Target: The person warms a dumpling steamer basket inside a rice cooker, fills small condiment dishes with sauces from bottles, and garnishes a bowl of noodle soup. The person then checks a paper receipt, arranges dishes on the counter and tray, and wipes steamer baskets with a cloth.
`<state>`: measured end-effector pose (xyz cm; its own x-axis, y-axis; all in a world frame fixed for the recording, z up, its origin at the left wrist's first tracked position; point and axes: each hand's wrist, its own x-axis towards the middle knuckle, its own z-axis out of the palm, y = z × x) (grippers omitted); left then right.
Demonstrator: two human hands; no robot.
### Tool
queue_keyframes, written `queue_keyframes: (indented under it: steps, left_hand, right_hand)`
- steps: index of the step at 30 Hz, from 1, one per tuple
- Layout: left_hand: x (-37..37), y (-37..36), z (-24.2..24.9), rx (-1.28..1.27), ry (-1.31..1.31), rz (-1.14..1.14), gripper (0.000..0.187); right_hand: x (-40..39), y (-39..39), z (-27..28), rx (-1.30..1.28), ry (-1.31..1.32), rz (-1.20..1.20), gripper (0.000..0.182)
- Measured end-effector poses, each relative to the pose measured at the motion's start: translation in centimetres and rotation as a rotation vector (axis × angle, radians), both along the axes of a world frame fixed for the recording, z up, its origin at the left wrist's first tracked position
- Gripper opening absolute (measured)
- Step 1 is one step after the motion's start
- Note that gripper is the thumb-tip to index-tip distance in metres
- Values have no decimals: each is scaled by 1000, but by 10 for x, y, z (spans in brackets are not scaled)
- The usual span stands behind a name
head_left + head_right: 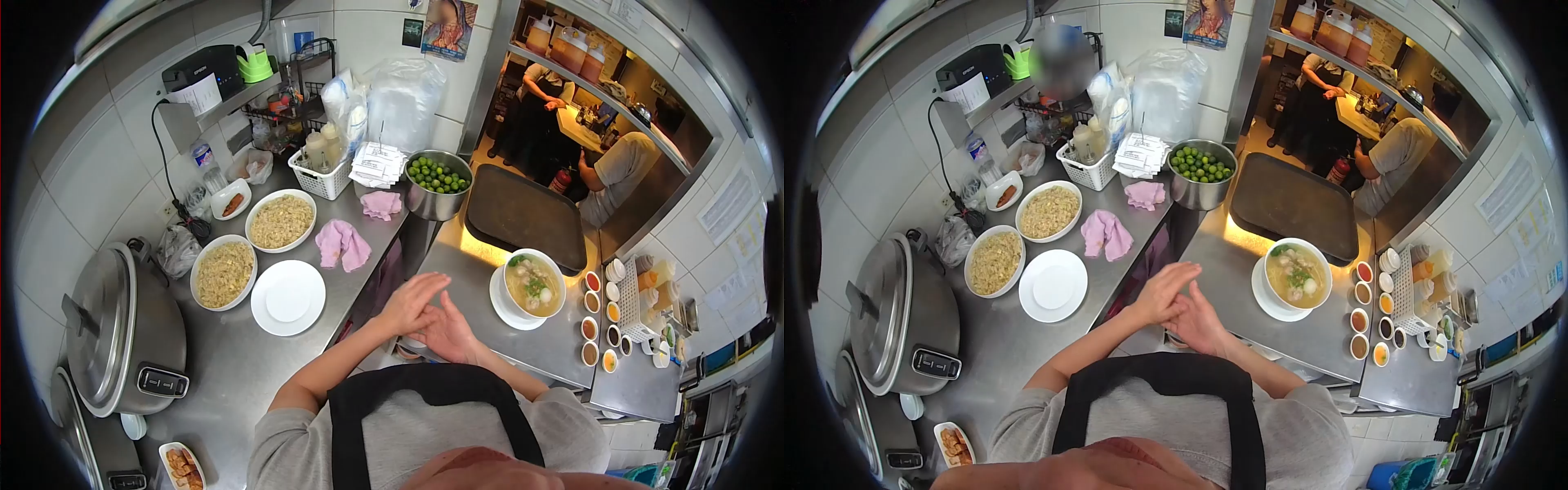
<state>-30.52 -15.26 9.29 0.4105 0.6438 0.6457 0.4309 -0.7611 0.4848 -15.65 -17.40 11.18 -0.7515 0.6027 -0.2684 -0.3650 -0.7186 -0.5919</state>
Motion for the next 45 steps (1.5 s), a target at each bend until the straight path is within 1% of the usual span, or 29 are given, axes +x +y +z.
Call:
queue_keyframes:
  steps: [3, 5, 6, 8, 9, 11, 12, 13, 15, 16, 18, 19, 21, 22, 23, 25, 27, 28, 31, 33, 34, 36, 37, 38, 39, 41, 42, 44, 45]
  left_hand:
    - [-26, 1, -11, -70, -229, 147, 58]
    - [-31, 12, -51, -252, -491, 278, 61]
    - [-29, 10, -53, -248, -494, 282, 61]
    - [-24, 8, -56, -701, -1127, 343, 69]
    - [-21, 9, -52, -697, -1132, 347, 69]
    - [-12, 10, -46, -1058, -1654, 171, 75]
    - [-7, 14, -55, -1105, -1714, 89, 74]
    - [1, 15, -61, -1078, -1755, -57, 70]
    - [4, -1, -26, -1224, -1369, -344, 66]
    - [4, -4, -25, -1202, -1382, -339, 66]
    - [6, -11, -19, -1254, -1706, -245, 65]
    - [7, -14, -11, -1234, -1720, -231, 65]
    - [17, -29, 34, -934, -1584, -95, 65]
    - [21, -33, 46, -802, -1594, -187, 68]
    - [27, -33, 50, -767, -1625, -151, 68]
    - [36, -34, 50, -316, -925, 225, 70]
    - [22, -44, 41, 37, -109, 562, 69]
    - [12, -50, 21, 26, 197, 627, 67]
    - [-61, -93, 11, -41, 362, 753, 65]
    - [-131, -133, 17, -133, 251, 972, 69]
    - [-160, -160, 36, 13, 166, 1074, 66]
    - [-235, -208, 85, 356, 314, 1297, 54]
    - [-248, -237, 130, 313, 243, 1428, 49]
    - [-301, -257, 141, 603, 242, 1585, 48]
    - [-344, -278, 162, 680, -84, 1686, 46]
    - [-411, -309, 197, 630, -1175, 1665, 42]
    - [-445, -321, 198, 624, -1170, 1663, 42]
    - [-493, -337, 194, -13, -1664, 1051, 37]
    - [-493, -336, 198, -19, -1657, 1051, 37]
  right_hand:
    - [-4, 8, 25, 150, 3, 61, 75]
    - [-6, 14, 54, 242, 28, 73, 76]
    - [-8, 12, 79, 413, 79, -6, 74]
    - [-14, 17, 95, 843, 58, -223, 75]
    - [-20, 16, 91, 844, 59, -215, 75]
    - [-39, 14, 67, 1310, -146, -434, 72]
    - [-46, 14, 48, 1540, -252, -544, 72]
    - [-50, 25, -3, 1950, -544, -300, 66]
    - [-38, 28, -26, 1984, -527, -247, 65]
    - [-32, 33, -33, 2018, -512, -206, 64]
    - [-27, 47, -43, 2086, -468, -127, 63]
    - [-27, 53, -53, 2090, -443, -113, 63]
    - [-30, 63, -79, 1710, -543, -440, 60]
    - [-34, 65, -102, 1451, -596, -403, 56]
    - [-38, 66, -101, 1460, -569, -353, 56]
    - [-48, 59, -94, 372, -194, -9, 57]
    - [-56, 49, -82, 161, 233, 439, 68]
    - [-68, 47, -73, 74, 298, 569, 65]
    - [-94, 24, -12, -180, 118, 609, 60]
    - [-110, 9, 31, -43, 244, 818, 56]
    - [-124, 7, 38, 148, 282, 876, 58]
    - [-158, 8, 49, 379, 284, 986, 53]
    - [-178, 4, 55, 523, 263, 1001, 52]
    - [-200, -3, 57, 645, 200, 944, 42]
    - [-224, -7, 59, 764, 171, 904, 37]
    - [-265, -22, 70, 798, 182, 889, 35]
    - [-284, -29, 76, 805, 185, 882, 33]
    - [-317, -44, 89, 859, 180, 837, 32]
    - [-332, -50, 94, 918, 175, 796, 31]
